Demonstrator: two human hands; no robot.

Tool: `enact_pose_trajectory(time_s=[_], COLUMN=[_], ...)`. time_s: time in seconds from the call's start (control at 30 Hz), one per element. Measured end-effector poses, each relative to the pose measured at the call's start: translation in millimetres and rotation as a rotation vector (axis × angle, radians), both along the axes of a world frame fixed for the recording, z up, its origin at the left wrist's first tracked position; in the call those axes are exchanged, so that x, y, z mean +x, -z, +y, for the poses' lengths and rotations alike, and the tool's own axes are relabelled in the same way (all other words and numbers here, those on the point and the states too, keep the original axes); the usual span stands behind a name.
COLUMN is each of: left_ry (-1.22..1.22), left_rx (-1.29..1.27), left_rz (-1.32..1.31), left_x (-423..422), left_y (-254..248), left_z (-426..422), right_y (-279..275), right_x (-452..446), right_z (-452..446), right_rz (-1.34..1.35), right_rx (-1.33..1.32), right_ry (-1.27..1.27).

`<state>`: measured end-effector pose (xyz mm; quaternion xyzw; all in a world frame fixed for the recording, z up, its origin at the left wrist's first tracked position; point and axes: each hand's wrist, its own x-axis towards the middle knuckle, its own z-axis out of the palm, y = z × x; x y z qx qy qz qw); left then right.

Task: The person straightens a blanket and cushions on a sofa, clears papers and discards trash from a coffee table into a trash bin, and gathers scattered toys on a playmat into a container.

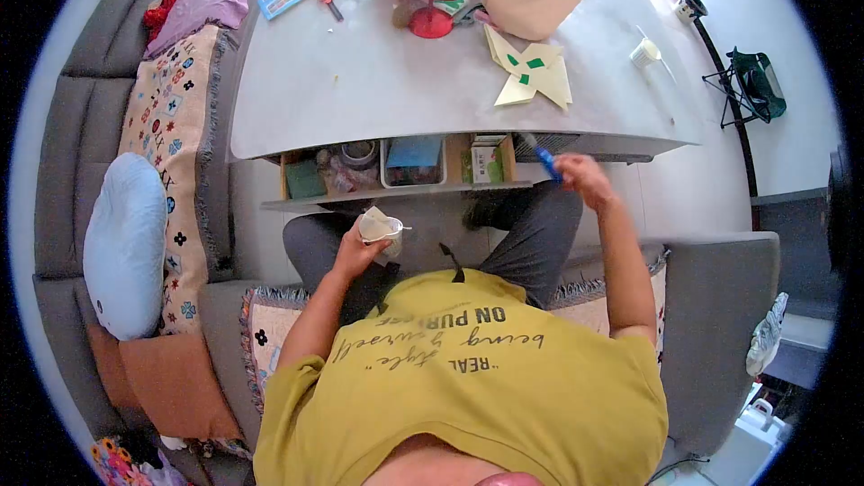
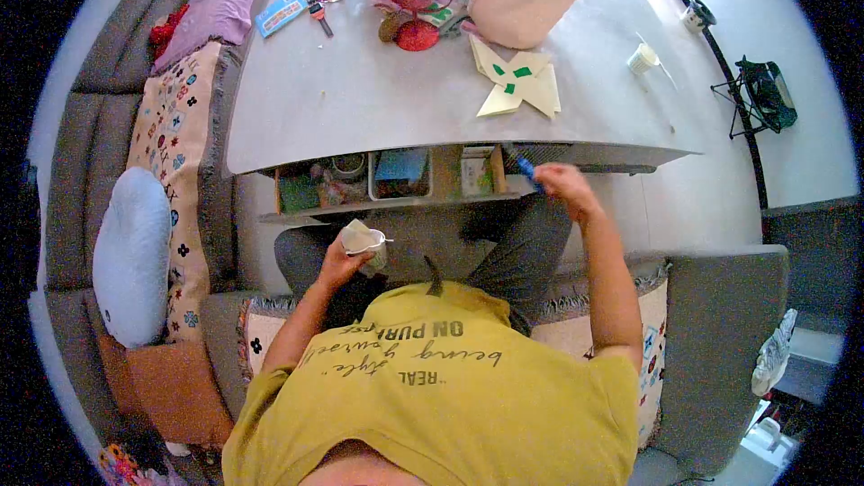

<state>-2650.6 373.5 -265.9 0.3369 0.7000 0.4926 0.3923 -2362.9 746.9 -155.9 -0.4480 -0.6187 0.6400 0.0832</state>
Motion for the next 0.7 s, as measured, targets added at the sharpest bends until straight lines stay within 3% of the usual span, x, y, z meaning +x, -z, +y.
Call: enact_pose_trajectory(time_s=[0.07,0.2,0.27,0.43,0.5,0.57,0.63,0.7], left_ry=[-0.009,-0.026,-0.020,0.007,0.054,0.079,0.167,0.203], left_rx=[0.045,-0.024,-0.027,0.008,-0.008,0.027,0.002,-0.013], left_rz=[-0.034,-0.003,0.050,0.176,0.205,0.192,0.577,0.565], left_x=[0,-2,1,5,-1,-2,-1,-4], left_y=[4,14,0,-10,19,26,1,-3], left_z=[2,4,2,-1,-1,8,23,37], right_y=[10,52,90,196,231,222,226,230], right_x=[-14,-70,-96,-164,-182,-194,-205,-214], right_z=[-23,-26,-24,-9,-15,-30,-38,-42], right_rz=[-0.201,-0.447,-0.386,-0.725,-0.826,-0.776,-0.793,-0.815], right_rx=[-0.040,-0.040,0.309,0.398,0.462,0.529,0.525,0.514], right_ry=[-0.178,-0.199,-0.123,-0.361,-0.434,-0.447,-0.491,-0.552])
